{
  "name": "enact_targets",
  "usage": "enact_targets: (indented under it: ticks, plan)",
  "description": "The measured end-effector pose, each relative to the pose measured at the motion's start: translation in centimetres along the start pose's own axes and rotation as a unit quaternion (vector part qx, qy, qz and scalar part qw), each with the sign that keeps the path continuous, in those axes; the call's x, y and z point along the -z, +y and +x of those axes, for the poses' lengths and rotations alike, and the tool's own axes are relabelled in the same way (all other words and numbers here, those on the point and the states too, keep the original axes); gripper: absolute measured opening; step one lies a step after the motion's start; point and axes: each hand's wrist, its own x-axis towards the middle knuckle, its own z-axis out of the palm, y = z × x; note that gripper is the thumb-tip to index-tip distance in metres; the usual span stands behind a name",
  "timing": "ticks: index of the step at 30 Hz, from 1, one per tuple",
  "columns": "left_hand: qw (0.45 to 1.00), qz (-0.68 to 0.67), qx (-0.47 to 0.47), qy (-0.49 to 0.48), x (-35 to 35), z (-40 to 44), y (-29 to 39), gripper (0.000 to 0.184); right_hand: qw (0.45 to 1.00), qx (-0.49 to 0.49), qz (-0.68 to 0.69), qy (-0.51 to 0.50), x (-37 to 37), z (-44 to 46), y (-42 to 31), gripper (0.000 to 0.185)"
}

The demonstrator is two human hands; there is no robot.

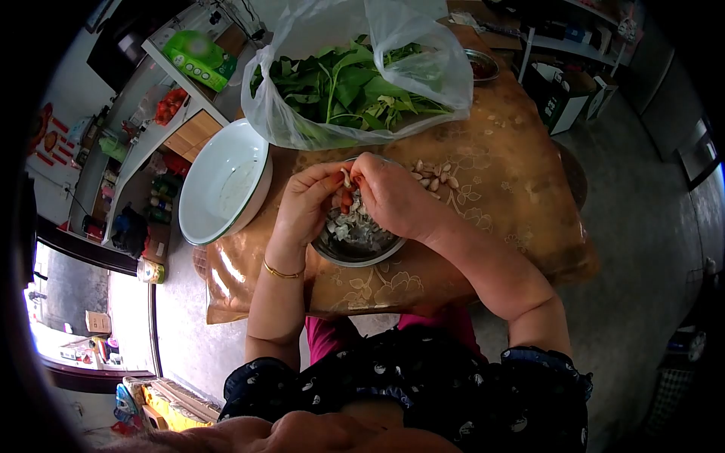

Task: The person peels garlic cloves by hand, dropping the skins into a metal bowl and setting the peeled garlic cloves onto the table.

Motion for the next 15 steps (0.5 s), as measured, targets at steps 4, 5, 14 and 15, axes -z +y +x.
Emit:
enact_targets:
  ticks: [4,5,14,15]
  plan:
    - [1.0,0.0,-0.009,0.014,0.24,0.11,-0.08,0.02,1.0,0.017,0.002,0.006,-0.14,0.01,0.15,0.009]
    - [1.0,0.002,-0.01,0.014,0.21,0.09,-0.07,0.019,1.0,0.02,0.0,0.008,-0.18,-0.01,0.2,0.009]
    - [0.999,0.024,-0.012,0.024,-0.1,0.08,-0.24,0.018,0.999,0.022,-0.026,-0.013,-0.09,-0.15,0.18,0.012]
    - [0.999,0.026,-0.008,0.023,-0.1,0.07,-0.21,0.018,0.999,0.021,-0.034,-0.018,-0.1,-0.17,0.31,0.011]
